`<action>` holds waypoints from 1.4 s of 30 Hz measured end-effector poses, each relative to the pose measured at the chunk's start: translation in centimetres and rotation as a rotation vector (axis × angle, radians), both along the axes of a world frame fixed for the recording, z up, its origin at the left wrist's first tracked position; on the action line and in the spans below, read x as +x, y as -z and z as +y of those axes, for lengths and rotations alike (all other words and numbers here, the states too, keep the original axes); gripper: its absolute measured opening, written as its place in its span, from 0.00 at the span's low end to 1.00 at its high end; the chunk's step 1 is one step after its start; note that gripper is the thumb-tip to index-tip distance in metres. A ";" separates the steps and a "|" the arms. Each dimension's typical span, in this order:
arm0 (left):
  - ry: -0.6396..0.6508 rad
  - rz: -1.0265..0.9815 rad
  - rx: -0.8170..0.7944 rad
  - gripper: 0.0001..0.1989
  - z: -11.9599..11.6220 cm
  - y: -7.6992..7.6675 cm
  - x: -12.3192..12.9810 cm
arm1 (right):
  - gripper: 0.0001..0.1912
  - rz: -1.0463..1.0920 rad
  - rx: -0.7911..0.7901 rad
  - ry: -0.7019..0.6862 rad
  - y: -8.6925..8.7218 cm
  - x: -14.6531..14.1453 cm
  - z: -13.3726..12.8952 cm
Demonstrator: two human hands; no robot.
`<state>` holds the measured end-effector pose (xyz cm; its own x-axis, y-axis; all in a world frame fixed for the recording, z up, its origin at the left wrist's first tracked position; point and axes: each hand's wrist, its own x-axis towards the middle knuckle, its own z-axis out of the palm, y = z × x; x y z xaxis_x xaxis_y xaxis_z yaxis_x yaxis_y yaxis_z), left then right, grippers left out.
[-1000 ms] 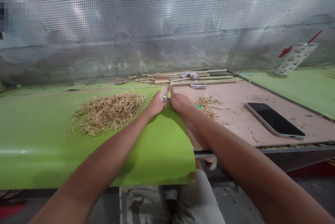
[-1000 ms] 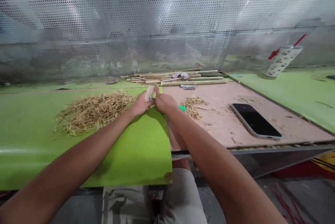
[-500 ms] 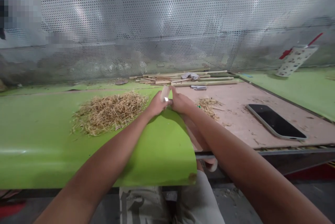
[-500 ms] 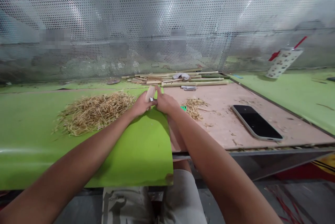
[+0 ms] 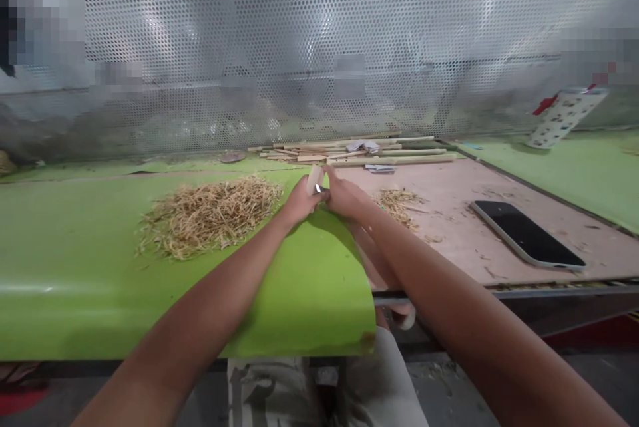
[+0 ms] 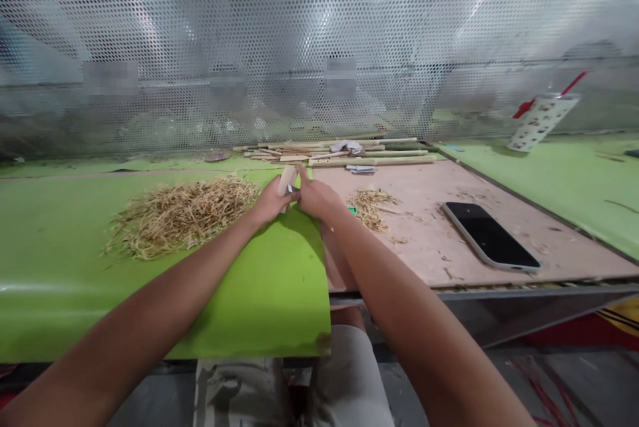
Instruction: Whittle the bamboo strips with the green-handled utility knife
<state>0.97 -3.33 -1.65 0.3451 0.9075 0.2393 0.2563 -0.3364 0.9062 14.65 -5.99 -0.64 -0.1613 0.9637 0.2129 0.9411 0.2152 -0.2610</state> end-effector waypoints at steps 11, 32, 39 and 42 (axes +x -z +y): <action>-0.059 0.166 0.087 0.14 -0.4 -0.5 0.0 | 0.35 -0.067 -0.048 0.098 -0.4 -0.6 -0.5; -0.052 -0.386 -0.341 0.11 0.9 -0.1 -0.6 | 0.36 0.068 0.116 0.096 -0.3 1.4 0.1; -0.129 -0.339 -0.302 0.12 0.7 -0.2 -0.7 | 0.44 0.087 0.026 -0.093 0.0 1.2 0.0; -0.138 -0.378 -0.273 0.10 0.9 -0.1 -0.5 | 0.49 0.057 0.014 -0.149 0.1 0.7 -0.2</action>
<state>0.47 -2.45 -1.59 0.1522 0.9857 0.0719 -0.0823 -0.0599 0.9948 15.31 -6.17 -0.79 -0.2899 0.9267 0.2393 0.8820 0.3557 -0.3090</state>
